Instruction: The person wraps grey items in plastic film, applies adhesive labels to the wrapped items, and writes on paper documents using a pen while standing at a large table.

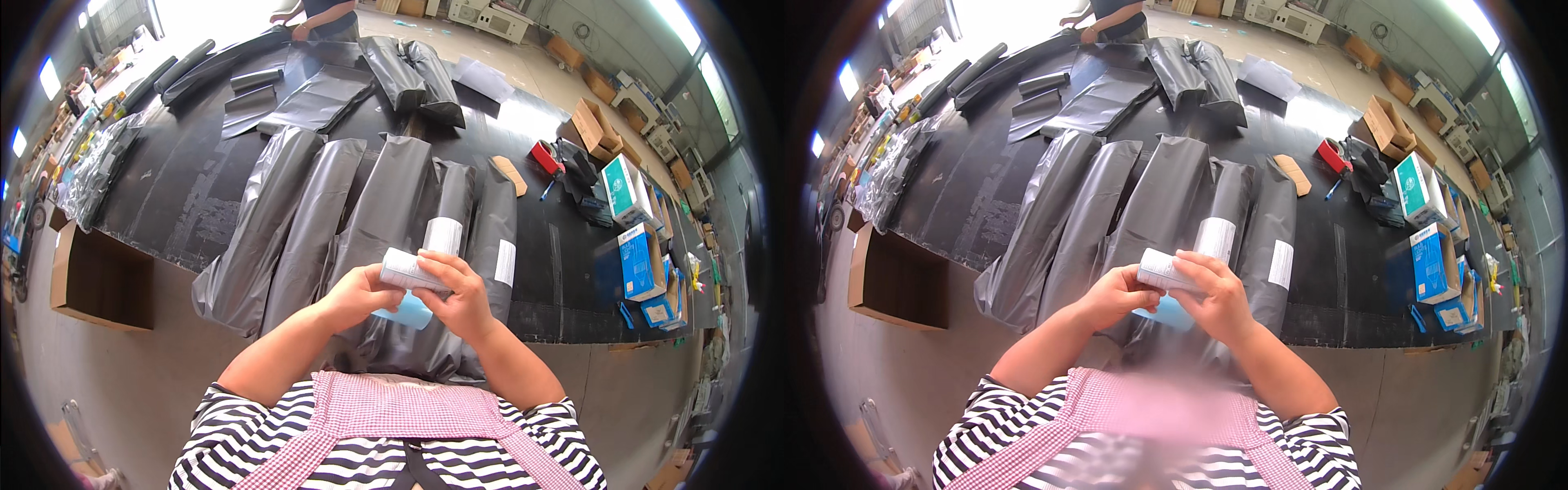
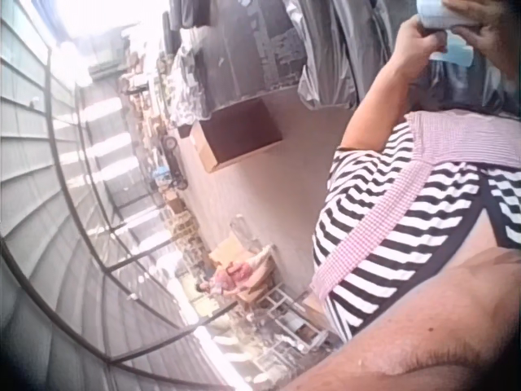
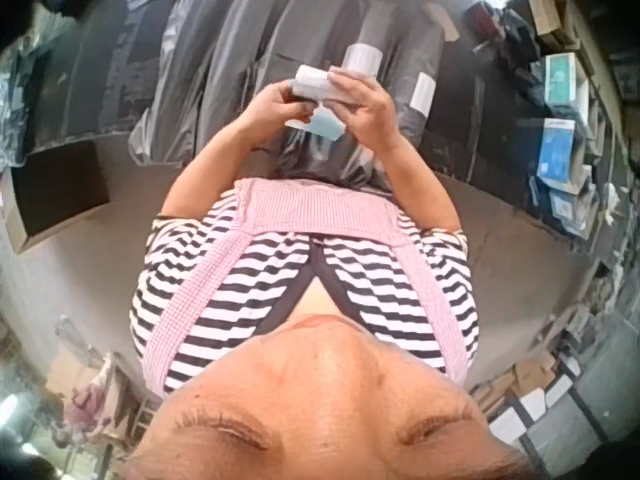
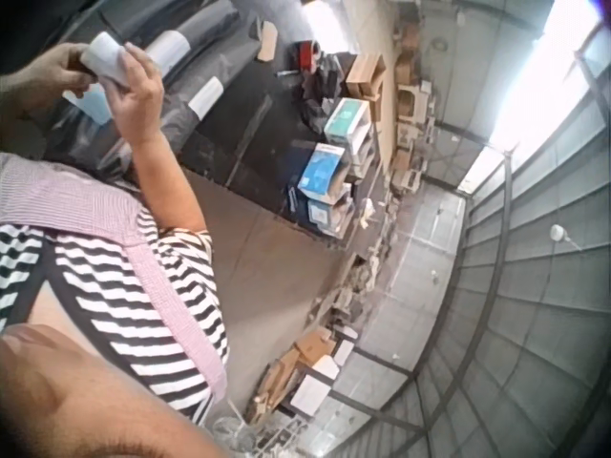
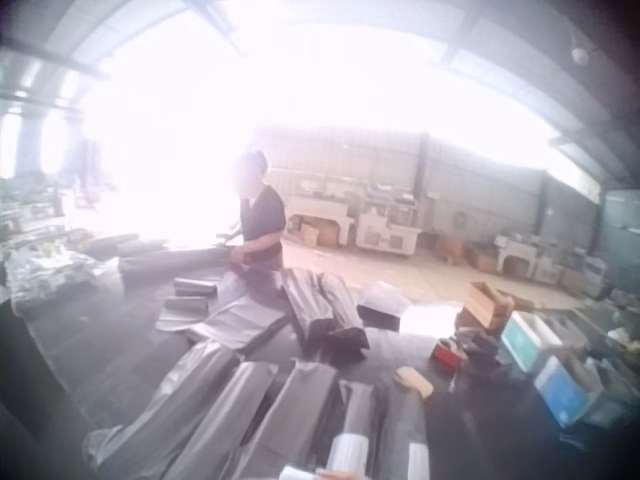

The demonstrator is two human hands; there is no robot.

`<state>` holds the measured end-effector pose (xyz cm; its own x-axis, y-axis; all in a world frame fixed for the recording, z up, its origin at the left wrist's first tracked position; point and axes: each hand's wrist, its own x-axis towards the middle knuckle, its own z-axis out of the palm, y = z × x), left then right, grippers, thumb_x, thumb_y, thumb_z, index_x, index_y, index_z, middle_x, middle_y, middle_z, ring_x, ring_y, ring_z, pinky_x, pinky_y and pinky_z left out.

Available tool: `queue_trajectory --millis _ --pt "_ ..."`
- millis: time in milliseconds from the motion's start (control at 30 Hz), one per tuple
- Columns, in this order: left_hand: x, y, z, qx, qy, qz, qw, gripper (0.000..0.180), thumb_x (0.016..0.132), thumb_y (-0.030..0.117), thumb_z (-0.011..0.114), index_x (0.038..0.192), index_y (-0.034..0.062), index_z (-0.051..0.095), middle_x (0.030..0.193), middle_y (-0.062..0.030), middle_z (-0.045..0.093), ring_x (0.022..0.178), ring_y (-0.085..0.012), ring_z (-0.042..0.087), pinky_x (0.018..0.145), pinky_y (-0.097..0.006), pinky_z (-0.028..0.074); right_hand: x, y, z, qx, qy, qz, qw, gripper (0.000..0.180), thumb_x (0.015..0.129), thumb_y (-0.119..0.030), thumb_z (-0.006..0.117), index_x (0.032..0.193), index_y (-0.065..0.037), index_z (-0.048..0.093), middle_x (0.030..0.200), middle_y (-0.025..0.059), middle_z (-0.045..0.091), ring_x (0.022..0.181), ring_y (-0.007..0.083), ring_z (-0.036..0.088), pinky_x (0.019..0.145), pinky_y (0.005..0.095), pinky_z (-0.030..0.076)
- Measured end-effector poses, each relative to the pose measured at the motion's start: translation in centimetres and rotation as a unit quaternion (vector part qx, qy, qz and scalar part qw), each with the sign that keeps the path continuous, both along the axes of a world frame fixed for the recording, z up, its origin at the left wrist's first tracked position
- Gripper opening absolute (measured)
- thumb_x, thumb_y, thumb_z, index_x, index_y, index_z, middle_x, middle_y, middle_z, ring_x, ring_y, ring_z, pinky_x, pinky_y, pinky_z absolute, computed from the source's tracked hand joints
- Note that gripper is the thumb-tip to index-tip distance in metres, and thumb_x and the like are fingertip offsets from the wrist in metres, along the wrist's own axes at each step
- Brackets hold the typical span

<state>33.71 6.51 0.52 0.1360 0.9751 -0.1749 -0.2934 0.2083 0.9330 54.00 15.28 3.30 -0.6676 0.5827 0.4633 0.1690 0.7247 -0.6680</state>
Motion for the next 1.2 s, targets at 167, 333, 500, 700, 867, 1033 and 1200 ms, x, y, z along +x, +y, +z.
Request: queue_trajectory --millis 167,333,500,700,867,1033,1200 --pt "0.0 -0.8 -0.1 -0.043 -0.014 0.07 0.997 0.016 0.092 0.004 0.063 0.108 0.0008 0.065 0.089 -0.0035 0.067 0.075 -0.011 0.063 0.072 -0.028 0.054 -0.6 -0.4 -0.4 -0.002 -0.014 0.009 1.0 0.046 0.076 -0.01 0.082 0.12 -0.005 0.068 0.125 0.0132 0.065 0.11 0.0288 0.064 0.094 0.0358 0.053" --pt "-0.7 -1.8 -1.3 0.037 0.002 0.11 0.993 0.015 0.093 0.002 0.062 0.107 0.0021 0.066 0.087 -0.0025 0.067 0.078 -0.0107 0.063 0.076 -0.028 0.052 -2.5 -0.9 -0.3 -0.099 0.058 0.018 0.993 0.029 0.086 -0.008 0.074 0.115 -0.003 0.071 0.122 0.0151 0.067 0.109 0.0239 0.066 0.094 0.0342 0.052" --pt "-2.9 -2.3 -1.5 0.014 0.073 0.086 0.994 0.018 0.091 0.001 0.062 0.109 0.0016 0.066 0.086 -0.0024 0.066 0.08 -0.0104 0.061 0.076 -0.027 0.05 -4.3 1.6 0.2 -0.226 0.016 0.027 0.974 0.023 0.091 -0.021 0.071 0.104 -0.002 0.072 0.103 0.0097 0.07 0.09 0.0194 0.065 0.08 0.0311 0.052" --pt "-5.9 -2.5 0.7 0.004 0.233 -0.049 0.971 0.019 0.091 0.005 0.065 0.109 -0.0001 0.065 0.095 -0.0052 0.066 0.087 -0.0158 0.06 0.082 -0.03 0.049 -2.7 17.6 3.9 -0.473 -0.048 -0.108 0.873 0.033 0.095 -0.045 0.063 0.091 -0.012 0.067 0.077 0.0003 0.065 0.068 0.0093 0.058 0.051 0.026 0.041" --pt "-5.3 -0.9 -2.8 0.256 0.485 -0.163 0.82 0.024 0.084 0.013 0.072 0.107 0.0093 0.064 0.12 -0.0081 0.062 0.125 -0.027 0.05 0.117 -0.063 0.009 -5.4 19.0 6.2 -0.342 0.255 -0.248 0.87 0.039 0.096 -0.037 0.065 0.108 -0.001 0.066 0.099 0.0084 0.068 0.08 0.0194 0.066 0.064 0.0314 0.06" --pt "-3.8 0.3 -4.6 0.226 0.503 -0.15 0.821 0.029 0.079 0.011 0.071 0.107 0.0122 0.065 0.125 -0.0011 0.063 0.13 -0.0238 0.047 0.112 -0.074 0.0 -10.2 10.4 -3.9 0.135 0.169 -0.185 0.959 0.019 0.086 -0.008 0.073 0.105 -0.005 0.073 0.115 0.0171 0.069 0.118 0.0351 0.062 0.099 0.0397 0.049" --pt "-3.7 0.3 -4.6 0.223 0.511 -0.153 0.816 0.03 0.077 0.009 0.069 0.107 0.0129 0.066 0.122 -0.0004 0.065 0.131 -0.0235 0.047 0.112 -0.074 -0.001 -10.7 8.0 -9.8 0.129 0.095 -0.174 0.972 0.028 0.082 -0.014 0.076 0.109 -0.005 0.072 0.126 0.0163 0.064 0.128 0.0363 0.053 0.103 0.0434 0.047"
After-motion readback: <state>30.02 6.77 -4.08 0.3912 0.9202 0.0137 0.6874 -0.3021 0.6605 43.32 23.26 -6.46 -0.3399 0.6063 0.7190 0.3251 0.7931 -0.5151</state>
